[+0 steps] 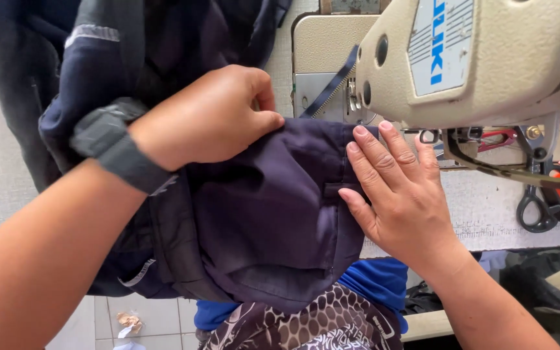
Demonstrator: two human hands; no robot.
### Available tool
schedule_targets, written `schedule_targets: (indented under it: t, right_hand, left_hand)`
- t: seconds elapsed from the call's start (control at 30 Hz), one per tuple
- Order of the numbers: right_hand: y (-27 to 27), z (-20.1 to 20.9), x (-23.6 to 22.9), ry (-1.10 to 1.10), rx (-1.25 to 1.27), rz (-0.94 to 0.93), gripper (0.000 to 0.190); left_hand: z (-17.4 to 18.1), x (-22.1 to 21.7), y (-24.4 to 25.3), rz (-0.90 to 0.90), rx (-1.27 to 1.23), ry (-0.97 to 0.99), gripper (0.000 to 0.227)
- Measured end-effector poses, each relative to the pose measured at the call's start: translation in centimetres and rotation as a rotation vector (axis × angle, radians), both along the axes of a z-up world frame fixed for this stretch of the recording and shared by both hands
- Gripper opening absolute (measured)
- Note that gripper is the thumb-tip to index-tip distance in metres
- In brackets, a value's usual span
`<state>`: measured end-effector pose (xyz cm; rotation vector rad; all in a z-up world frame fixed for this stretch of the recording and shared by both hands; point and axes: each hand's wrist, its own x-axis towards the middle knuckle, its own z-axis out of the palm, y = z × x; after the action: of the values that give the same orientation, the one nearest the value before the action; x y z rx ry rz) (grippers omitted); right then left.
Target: Assembling a garment by adjusting the zipper and trimming threads at a sewing station
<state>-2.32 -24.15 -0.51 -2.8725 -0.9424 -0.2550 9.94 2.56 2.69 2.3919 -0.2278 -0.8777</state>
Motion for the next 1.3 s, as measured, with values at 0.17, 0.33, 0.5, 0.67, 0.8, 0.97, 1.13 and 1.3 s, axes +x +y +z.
schedule_targets:
  t: [0.17,0.33,0.5,0.67,0.8,0.97,1.13,1.3]
  right_hand:
    - [0.3,0.5,0.3,-0.016,-0.013,0.005,0.050]
    - [0.7,1.3,0.4,0.010,0.027,0.018,0.048]
    - [2.3,2.8,1.3,-0.024,0.229,0.052,0.017]
    - [3.7,3.7,2.5,0.058,0.247,0.151,0.040]
    - [4.6,4.0,2.7,0.270,0.400,0.170,0.020]
    - [5.3,7.0,2.5,0.832,0.402,-0.239,0.031]
    - [6.1,6.7,2.6,0.302,0.342,0.132,0.054]
    - [6.9,6.7,3.8,0.367,0.441,0.300,0.012]
  left_hand:
    - [-3.3,-2.1,0.1,-0.181,0.133,-0.688,0.029]
    - [-4.6,-3.9,0.9,-0.333,0.153,-1.077,0.033]
    - [-5.0,-4.5,0.9,-0.419,0.042,-1.149,0.034]
    - [-0.9,-6.1,1.8,-0.429,-0.163,-1.037,0.030]
    - [0.4,-7.1,3.2,-0.371,-0.141,-0.772,0.028]
    - [0.9,-6.1,4.7,-0.384,-0.213,-0.560,0.014]
    - [2.0,-5.9,4.5,-0.471,-0.244,-0.580,0.014]
    - [2.8,-6.5,4.8,-0.532,-0.151,-0.555,0.022]
